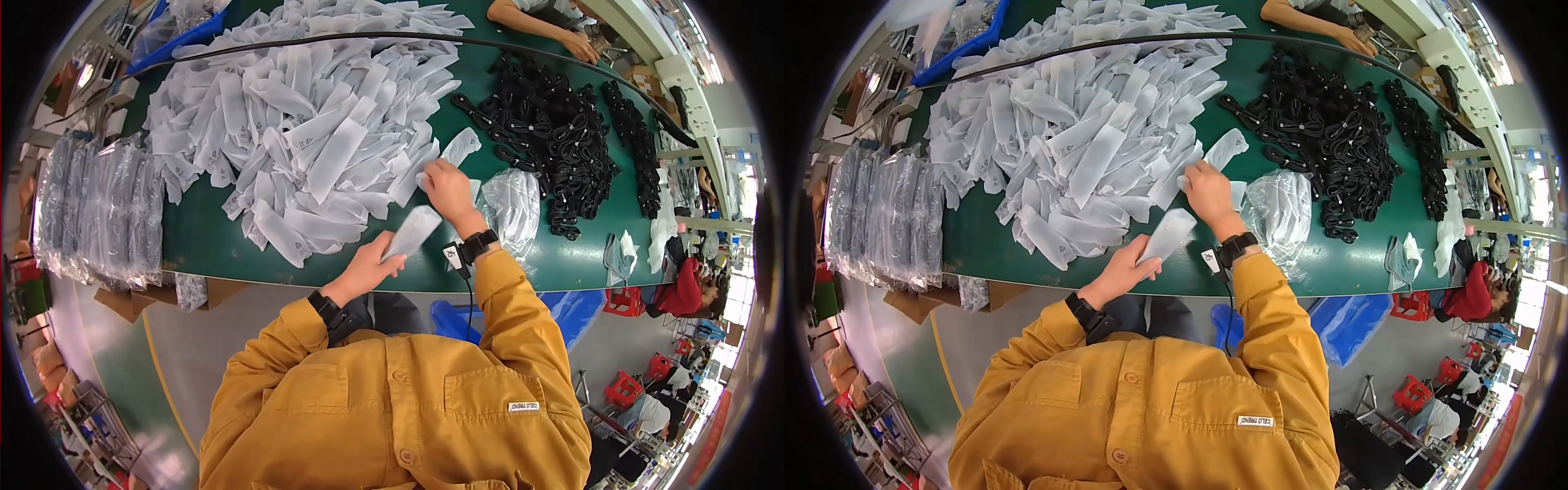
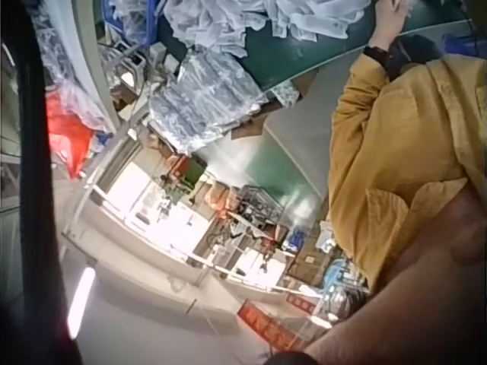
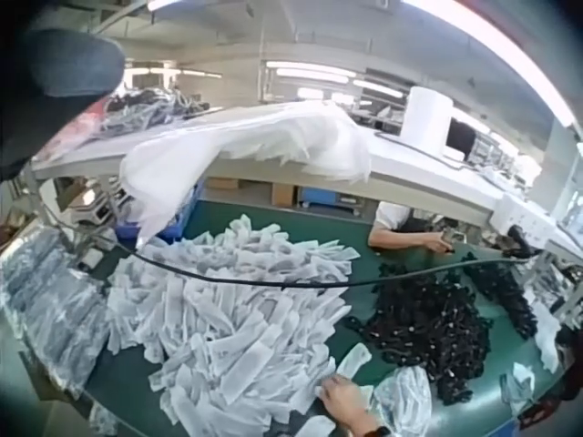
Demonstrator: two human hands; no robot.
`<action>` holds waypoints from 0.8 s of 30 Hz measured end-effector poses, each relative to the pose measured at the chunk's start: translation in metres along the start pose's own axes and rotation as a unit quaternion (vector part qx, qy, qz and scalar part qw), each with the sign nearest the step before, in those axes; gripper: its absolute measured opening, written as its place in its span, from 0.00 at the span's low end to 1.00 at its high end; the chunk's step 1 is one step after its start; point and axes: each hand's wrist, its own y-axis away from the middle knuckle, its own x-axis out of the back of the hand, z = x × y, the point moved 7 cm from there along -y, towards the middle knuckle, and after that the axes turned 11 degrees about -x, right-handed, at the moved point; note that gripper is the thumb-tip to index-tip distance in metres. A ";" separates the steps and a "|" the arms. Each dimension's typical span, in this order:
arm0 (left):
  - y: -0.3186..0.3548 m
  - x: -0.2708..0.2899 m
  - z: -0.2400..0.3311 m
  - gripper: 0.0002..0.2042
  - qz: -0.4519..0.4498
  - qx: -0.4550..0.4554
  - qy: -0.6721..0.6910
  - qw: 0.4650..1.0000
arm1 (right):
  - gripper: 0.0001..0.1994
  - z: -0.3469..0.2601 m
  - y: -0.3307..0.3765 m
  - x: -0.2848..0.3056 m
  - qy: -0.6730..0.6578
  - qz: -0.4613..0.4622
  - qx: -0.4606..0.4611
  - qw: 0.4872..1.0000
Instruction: The person gathers white-wrapped items by hand, places them into a clear plastic bag, and sets the filled bag aside before repeating the process with a new bag.
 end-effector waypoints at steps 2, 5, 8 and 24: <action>0.007 0.003 -0.002 0.12 0.000 0.000 -0.038 0.999 | 0.05 0.000 -0.002 0.017 -0.078 0.009 -0.069 0.994; 0.019 0.005 -0.005 0.12 -0.006 -0.001 -0.108 0.994 | 0.06 0.006 0.011 0.042 -0.225 0.024 -0.210 0.951; 0.024 0.001 0.010 0.12 0.011 -0.172 -0.245 0.954 | 0.06 0.028 0.052 0.013 -0.564 -0.013 -0.350 0.748; -0.005 -0.008 -0.011 0.16 -0.045 -0.309 -0.501 0.807 | 0.09 0.038 0.149 -0.055 -0.451 -0.240 -0.446 0.735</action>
